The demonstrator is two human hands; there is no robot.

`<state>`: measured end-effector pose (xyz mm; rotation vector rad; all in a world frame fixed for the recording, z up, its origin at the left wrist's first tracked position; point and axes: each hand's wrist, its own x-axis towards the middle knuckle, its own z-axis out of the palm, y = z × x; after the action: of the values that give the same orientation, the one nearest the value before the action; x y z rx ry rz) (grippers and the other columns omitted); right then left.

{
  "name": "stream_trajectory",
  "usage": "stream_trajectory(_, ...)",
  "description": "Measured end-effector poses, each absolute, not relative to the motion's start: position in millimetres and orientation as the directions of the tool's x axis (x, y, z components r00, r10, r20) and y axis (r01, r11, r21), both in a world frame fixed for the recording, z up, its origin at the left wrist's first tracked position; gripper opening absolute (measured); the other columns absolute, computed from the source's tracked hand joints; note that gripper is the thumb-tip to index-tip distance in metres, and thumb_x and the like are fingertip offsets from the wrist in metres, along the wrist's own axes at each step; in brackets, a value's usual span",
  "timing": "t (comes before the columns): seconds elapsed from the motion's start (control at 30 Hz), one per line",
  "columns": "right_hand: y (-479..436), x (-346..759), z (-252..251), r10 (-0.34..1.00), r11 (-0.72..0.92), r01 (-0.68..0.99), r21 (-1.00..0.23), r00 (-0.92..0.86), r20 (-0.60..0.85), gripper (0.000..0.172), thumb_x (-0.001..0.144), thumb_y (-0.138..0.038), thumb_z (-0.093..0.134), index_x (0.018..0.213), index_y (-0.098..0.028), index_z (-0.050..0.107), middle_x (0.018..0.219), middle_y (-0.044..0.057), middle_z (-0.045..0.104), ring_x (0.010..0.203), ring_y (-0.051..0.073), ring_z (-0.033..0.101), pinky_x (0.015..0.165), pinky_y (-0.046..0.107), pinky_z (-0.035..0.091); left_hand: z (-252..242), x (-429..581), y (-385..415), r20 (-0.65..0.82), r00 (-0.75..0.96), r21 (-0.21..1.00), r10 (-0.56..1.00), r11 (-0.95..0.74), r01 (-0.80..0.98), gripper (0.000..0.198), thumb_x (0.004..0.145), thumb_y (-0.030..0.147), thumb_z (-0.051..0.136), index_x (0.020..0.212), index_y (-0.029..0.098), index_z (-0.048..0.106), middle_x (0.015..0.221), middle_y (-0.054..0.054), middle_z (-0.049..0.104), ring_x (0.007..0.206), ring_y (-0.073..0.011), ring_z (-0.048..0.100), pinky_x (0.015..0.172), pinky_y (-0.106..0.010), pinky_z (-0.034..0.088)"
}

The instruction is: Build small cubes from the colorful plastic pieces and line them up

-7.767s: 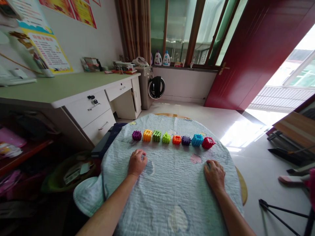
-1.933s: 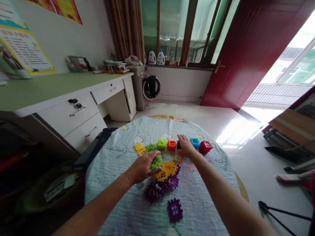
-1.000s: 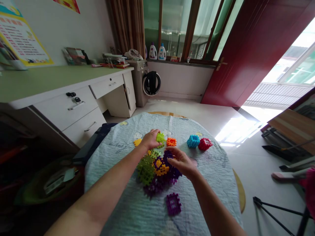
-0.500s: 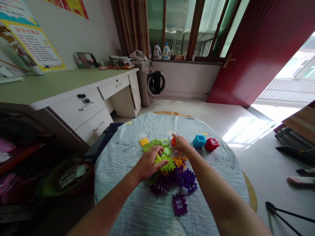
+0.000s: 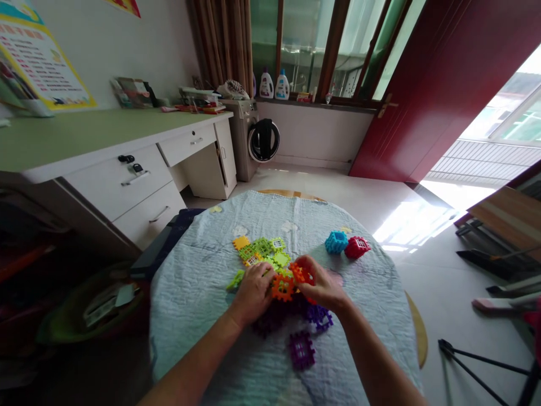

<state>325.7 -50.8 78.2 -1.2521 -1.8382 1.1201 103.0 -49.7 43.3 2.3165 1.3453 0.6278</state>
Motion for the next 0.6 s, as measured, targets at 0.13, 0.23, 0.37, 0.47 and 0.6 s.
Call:
stream_trajectory(0.13, -65, 338, 68, 0.973, 0.115, 0.502, -0.857, -0.229, -0.004, 0.057, 0.063, -0.014, 0.049, 0.119, -0.022, 0.052, 0.113, 0.004, 0.063, 0.101, 0.021, 0.058, 0.091, 0.035, 0.045, 50, 101, -51, 0.256, 0.309, 0.610, 0.916, -0.401, 0.683, 0.014, 0.088, 0.029, 0.049, 0.093, 0.023, 0.061, 0.101, -0.007, 0.065, 0.102, -0.0255, 0.057, 0.098, -0.044, 0.044)
stream_trajectory(0.23, -47, 356, 72, 0.980, 0.162, 0.597, -0.785, -0.190, 0.058, 0.057, 0.065, -0.016, 0.050, 0.122, -0.022, 0.054, 0.122, 0.006, 0.061, 0.110, 0.023, 0.057, 0.098, 0.039, 0.043, 54, 90, -48, 0.288, 0.228, 0.644, 0.930, -0.365, 0.672, 0.019, 0.090, 0.037, 0.049, 0.088, 0.023, 0.061, 0.095, -0.006, 0.065, 0.098, -0.0243, 0.059, 0.094, -0.042, 0.046)
stream_trajectory(0.37, 6, 390, 88, 0.959, 0.221, 0.791, -0.571, -0.071, 0.274, 0.048, 0.070, -0.020, 0.053, 0.119, -0.019, 0.058, 0.122, 0.011, 0.059, 0.117, 0.026, 0.053, 0.104, 0.042, 0.039, 57, 74, -28, 0.362, 0.211, 0.605, 0.908, -0.401, 0.688, 0.027, 0.090, 0.043, 0.048, 0.083, 0.021, 0.062, 0.100, -0.007, 0.064, 0.103, -0.0234, 0.058, 0.096, -0.040, 0.046)
stream_trajectory(0.47, 44, 412, 96, 0.993, 0.068, 0.935, -0.349, -0.030, 0.112, 0.068, 0.065, -0.021, 0.063, 0.132, -0.015, 0.051, 0.136, 0.017, 0.050, 0.129, 0.034, 0.043, 0.107, 0.047, 0.034, 53, 69, 1, 0.378, 0.109, 0.537, 0.919, -0.314, 0.783, 0.031, 0.085, 0.046, 0.054, 0.094, 0.018, 0.063, 0.117, -0.012, 0.060, 0.120, -0.0274, 0.052, 0.107, -0.042, 0.039)
stream_trajectory(0.6, 68, 420, 98, 0.979, -0.046, 0.963, -0.267, -0.010, -0.204, 0.082, 0.060, -0.021, 0.069, 0.138, -0.012, 0.047, 0.132, 0.020, 0.055, 0.121, 0.034, 0.052, 0.097, 0.042, 0.043, 43, 73, 40, 0.167, 0.037, 0.387, 0.985, -0.100, 0.917, 0.046, 0.081, 0.051, 0.059, 0.113, 0.018, 0.063, 0.139, -0.015, 0.048, 0.135, -0.0331, 0.038, 0.111, -0.045, 0.032)
